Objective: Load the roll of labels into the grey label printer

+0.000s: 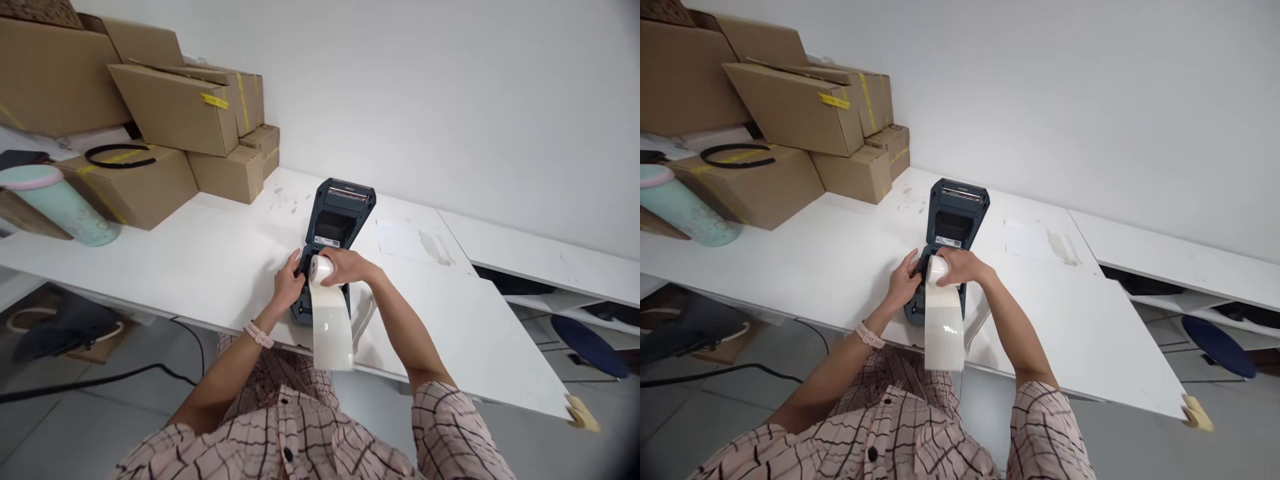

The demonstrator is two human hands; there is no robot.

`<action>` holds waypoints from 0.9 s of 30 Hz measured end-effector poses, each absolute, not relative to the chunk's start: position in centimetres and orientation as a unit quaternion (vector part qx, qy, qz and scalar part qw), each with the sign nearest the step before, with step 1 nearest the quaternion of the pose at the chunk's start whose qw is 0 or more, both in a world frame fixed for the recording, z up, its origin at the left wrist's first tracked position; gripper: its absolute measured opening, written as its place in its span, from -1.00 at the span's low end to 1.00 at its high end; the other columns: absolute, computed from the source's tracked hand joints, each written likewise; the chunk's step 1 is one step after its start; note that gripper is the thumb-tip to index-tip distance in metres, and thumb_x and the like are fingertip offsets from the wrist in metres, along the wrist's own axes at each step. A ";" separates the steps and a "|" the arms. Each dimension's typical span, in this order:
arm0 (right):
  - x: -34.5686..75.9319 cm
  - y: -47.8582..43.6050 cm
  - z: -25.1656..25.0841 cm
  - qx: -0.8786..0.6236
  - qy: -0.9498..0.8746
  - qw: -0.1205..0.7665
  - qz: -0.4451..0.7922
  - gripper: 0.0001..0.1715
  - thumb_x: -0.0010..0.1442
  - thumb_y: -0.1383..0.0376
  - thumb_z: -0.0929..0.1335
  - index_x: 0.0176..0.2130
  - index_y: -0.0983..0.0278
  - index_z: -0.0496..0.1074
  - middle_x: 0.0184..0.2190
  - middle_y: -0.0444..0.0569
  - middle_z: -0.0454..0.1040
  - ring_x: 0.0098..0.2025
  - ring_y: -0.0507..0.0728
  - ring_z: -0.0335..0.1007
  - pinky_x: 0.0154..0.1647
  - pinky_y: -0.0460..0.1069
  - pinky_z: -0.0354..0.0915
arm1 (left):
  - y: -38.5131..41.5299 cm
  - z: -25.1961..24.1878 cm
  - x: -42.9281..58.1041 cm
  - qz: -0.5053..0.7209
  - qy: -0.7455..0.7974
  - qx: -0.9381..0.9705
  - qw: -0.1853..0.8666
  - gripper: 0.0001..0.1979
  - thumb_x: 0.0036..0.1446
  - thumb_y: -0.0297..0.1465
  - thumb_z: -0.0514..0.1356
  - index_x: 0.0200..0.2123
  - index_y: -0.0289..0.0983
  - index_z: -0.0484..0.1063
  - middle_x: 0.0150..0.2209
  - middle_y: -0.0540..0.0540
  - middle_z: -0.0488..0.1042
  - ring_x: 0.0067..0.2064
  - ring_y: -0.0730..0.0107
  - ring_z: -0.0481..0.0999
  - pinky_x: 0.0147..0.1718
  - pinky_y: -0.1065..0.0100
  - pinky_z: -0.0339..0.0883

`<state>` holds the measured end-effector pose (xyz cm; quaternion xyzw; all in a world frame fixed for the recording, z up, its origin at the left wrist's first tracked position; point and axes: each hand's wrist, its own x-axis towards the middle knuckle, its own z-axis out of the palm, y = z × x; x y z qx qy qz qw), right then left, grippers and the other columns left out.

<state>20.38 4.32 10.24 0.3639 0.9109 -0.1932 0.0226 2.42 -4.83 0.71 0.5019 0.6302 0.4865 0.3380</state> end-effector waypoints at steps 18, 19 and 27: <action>23.4 -11.0 2.5 0.372 0.904 -0.167 -0.127 -0.36 0.51 0.02 0.22 0.44 0.15 0.20 0.51 0.09 0.11 0.55 0.33 0.00 0.49 0.38 0.12 | -4.7 0.1 2.4 0.533 0.577 0.497 0.368 -0.37 0.20 -0.50 0.15 0.35 -0.21 0.33 0.31 -0.20 0.47 0.31 0.08 0.48 0.33 0.02 0.33; 23.2 -11.3 2.3 0.378 0.900 -0.174 -0.130 -0.37 0.51 0.03 0.22 0.45 0.14 0.20 0.51 0.08 0.12 0.55 0.32 0.00 0.50 0.38 0.11 | -4.8 0.1 2.4 0.534 0.575 0.495 0.374 -0.37 0.22 -0.48 0.15 0.37 -0.22 0.31 0.33 -0.22 0.44 0.35 0.08 0.44 0.34 0.01 0.30; 23.5 -11.1 3.2 0.371 0.882 -0.199 -0.212 -0.35 0.43 -0.01 0.33 0.39 0.10 0.31 0.48 0.03 0.19 0.53 0.36 0.04 0.49 0.46 0.09 | -10.5 -1.0 4.0 0.499 0.572 0.475 0.444 -0.10 0.28 -0.03 0.24 0.52 -0.09 -0.10 0.57 -0.20 -0.08 0.55 -0.05 -0.03 0.42 0.01 0.16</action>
